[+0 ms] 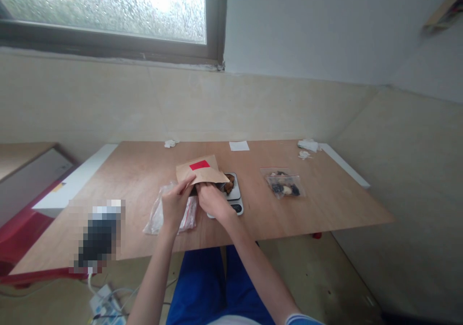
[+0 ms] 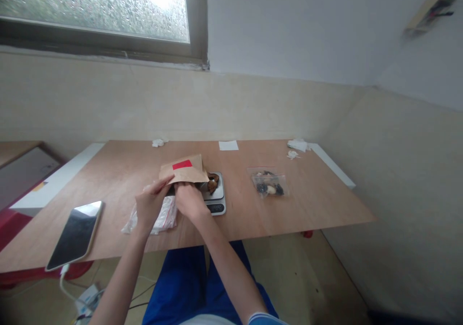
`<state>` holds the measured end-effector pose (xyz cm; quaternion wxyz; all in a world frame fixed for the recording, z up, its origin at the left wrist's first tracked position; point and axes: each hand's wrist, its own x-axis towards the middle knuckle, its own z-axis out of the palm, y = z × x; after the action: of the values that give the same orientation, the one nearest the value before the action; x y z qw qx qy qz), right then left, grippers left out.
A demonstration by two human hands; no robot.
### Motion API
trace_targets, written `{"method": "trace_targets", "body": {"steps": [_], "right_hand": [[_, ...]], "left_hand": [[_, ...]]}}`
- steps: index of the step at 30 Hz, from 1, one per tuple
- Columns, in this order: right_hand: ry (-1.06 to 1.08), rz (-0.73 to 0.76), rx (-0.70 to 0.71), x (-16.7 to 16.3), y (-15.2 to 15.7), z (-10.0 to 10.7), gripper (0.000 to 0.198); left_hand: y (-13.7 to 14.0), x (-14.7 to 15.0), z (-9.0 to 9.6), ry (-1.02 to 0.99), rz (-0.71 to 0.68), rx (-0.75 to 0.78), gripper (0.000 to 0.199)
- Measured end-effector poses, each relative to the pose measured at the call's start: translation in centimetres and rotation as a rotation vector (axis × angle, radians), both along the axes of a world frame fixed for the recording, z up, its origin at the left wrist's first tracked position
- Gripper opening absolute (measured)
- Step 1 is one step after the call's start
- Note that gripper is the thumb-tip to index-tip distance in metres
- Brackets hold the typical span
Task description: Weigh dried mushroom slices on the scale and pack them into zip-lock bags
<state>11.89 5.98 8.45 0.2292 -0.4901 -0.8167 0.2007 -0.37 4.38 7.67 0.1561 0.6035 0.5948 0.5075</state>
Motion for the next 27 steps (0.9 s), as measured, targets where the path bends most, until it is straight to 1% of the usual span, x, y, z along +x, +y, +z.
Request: {"method": "trace_targets", "body": {"steps": [3, 7, 11, 13, 16, 21, 27], "right_hand": [[-0.022, 0.017, -0.047, -0.7, 1.6, -0.8, 0.043], [0.047, 0.02, -0.033, -1.4, 3.0, -1.9, 0.043], [0.062, -0.023, -0.03, -1.7, 3.8, -2.4, 0.048], [0.055, -0.077, -0.03, -1.8, 3.9, -2.6, 0.049], [0.064, -0.138, 0.008, -1.9, 3.7, -2.8, 0.048], [0.095, -0.185, 0.05, -1.7, 2.7, -3.2, 0.048], [0.106, -0.197, 0.031, -1.9, 2.9, -3.5, 0.045]], "left_hand": [[-0.1, 0.0, -0.1, 0.004, -0.002, -0.006, 0.03], [-0.2, 0.1, -0.2, -0.004, 0.017, 0.019, 0.028], [-0.4, 0.6, -0.3, -0.009, 0.027, 0.033, 0.027], [-0.5, 0.8, -0.5, -0.007, 0.028, 0.037, 0.026], [-0.4, 1.0, -0.7, -0.003, 0.039, 0.045, 0.026], [-0.2, 1.1, -0.7, 0.01, 0.045, 0.08, 0.025], [-0.5, 1.5, -0.8, 0.028, 0.076, 0.09, 0.025]]}}
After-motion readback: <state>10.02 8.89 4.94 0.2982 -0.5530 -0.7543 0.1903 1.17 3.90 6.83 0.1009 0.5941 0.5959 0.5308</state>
